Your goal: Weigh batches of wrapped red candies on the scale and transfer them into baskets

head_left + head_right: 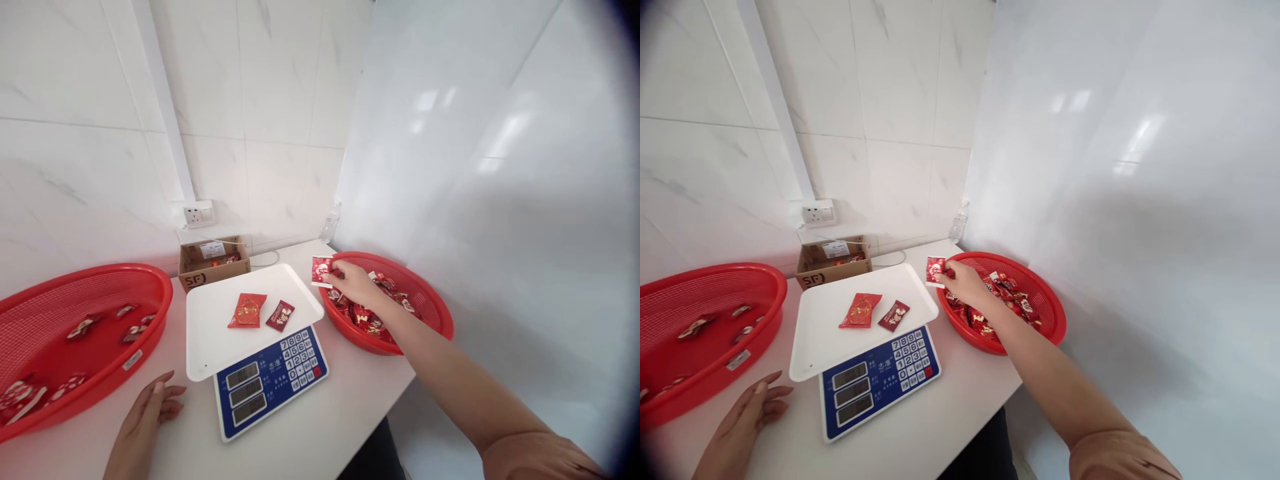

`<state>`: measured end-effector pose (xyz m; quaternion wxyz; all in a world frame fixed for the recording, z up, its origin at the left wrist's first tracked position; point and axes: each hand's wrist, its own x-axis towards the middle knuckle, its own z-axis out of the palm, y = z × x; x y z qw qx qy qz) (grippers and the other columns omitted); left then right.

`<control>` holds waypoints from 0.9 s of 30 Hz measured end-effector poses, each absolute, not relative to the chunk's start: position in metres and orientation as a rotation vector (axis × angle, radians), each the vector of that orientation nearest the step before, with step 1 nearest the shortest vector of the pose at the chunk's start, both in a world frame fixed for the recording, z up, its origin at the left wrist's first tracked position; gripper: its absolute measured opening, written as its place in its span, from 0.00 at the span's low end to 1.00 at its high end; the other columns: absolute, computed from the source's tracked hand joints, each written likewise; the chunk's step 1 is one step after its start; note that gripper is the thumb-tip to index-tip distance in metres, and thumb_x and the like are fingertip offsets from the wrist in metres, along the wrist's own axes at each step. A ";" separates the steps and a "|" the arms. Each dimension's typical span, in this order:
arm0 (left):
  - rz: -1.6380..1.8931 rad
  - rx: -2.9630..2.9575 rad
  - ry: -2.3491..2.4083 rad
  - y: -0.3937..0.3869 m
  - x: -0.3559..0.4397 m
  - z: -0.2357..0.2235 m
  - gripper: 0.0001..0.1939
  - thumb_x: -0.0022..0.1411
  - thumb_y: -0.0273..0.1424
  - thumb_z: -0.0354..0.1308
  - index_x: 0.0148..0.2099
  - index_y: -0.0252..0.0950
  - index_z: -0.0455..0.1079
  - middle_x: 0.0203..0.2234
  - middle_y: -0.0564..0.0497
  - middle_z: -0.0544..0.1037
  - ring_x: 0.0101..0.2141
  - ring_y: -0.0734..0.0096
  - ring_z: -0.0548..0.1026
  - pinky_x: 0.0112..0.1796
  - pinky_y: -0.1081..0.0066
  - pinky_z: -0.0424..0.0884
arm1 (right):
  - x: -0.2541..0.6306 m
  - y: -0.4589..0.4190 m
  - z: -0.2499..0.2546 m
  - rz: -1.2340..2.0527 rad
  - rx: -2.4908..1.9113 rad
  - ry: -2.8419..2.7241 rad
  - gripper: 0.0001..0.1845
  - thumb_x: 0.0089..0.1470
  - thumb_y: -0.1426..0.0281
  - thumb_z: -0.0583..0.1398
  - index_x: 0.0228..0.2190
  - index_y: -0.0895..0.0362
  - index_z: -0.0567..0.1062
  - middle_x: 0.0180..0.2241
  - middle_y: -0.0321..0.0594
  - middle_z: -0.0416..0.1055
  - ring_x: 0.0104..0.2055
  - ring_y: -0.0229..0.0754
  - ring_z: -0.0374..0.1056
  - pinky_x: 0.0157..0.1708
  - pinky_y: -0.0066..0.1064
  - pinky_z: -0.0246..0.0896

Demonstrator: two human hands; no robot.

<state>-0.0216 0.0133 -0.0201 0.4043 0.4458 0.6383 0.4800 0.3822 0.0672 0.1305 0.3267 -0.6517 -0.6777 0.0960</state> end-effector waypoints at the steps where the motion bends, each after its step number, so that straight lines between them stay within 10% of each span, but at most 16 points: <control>1: 1.187 1.109 1.605 0.011 -0.020 -0.017 0.30 0.50 0.53 0.49 0.49 0.39 0.65 0.34 0.49 0.75 0.30 0.67 0.73 0.34 0.65 0.72 | 0.369 0.069 0.130 0.278 -1.670 -1.812 0.11 0.50 0.62 0.56 0.33 0.55 0.72 0.32 0.35 0.73 0.32 0.37 0.67 0.32 0.27 0.57; 27: 1.107 1.131 1.711 0.011 -0.018 -0.016 0.30 0.48 0.55 0.49 0.47 0.42 0.67 0.34 0.51 0.76 0.32 0.63 0.74 0.39 0.61 0.71 | 0.397 0.044 0.098 0.188 -1.807 -1.916 0.23 0.54 0.67 0.53 0.53 0.52 0.63 0.55 0.41 0.60 0.56 0.43 0.56 0.55 0.36 0.49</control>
